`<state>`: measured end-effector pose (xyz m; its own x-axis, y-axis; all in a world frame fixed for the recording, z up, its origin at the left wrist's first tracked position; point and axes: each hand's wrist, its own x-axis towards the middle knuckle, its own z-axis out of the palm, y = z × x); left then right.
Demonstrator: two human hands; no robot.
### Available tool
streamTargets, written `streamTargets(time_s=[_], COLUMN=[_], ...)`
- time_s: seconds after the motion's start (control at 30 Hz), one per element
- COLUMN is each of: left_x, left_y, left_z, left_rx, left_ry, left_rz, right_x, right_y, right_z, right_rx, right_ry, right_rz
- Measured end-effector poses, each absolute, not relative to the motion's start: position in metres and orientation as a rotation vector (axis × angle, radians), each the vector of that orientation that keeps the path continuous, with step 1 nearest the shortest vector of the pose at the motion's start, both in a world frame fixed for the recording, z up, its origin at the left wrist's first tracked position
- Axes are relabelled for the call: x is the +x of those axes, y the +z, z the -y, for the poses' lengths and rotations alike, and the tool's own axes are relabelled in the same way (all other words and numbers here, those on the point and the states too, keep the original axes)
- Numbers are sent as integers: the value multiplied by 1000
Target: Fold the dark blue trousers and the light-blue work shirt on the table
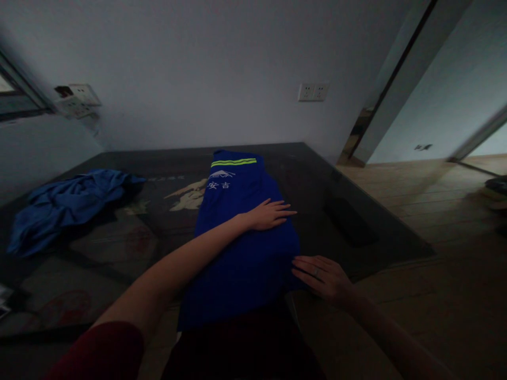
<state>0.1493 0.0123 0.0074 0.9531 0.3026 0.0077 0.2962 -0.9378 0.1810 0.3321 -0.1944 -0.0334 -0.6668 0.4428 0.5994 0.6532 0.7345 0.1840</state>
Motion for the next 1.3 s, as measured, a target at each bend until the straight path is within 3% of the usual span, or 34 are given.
streamTargets(time_s=[0.3,0.6,0.77,0.9,1.13,1.3], left_x=[174,114,3,-62,-83,-79], left_y=[-26,22,57,52,5,1], left_z=[-48,-14,63,119,138,132], left_rx=[2873,2844,2839,2775,2747,2755], left_ry=[97,566,239,2,12,66], left_rz=[-722,-614,-399,-375,-564,-637], right_x=[331,338,349,347,324,329], right_y=[-37,-34,-22,-10,14,3], right_z=[201,197,196,184,152,153], right_rx=[-846,-822,-825,-714,-533,-530], right_ry=[-487,-447,-425,-414,-391,-440], right_rz=[2345,2363,2561,2648,2851,2853])
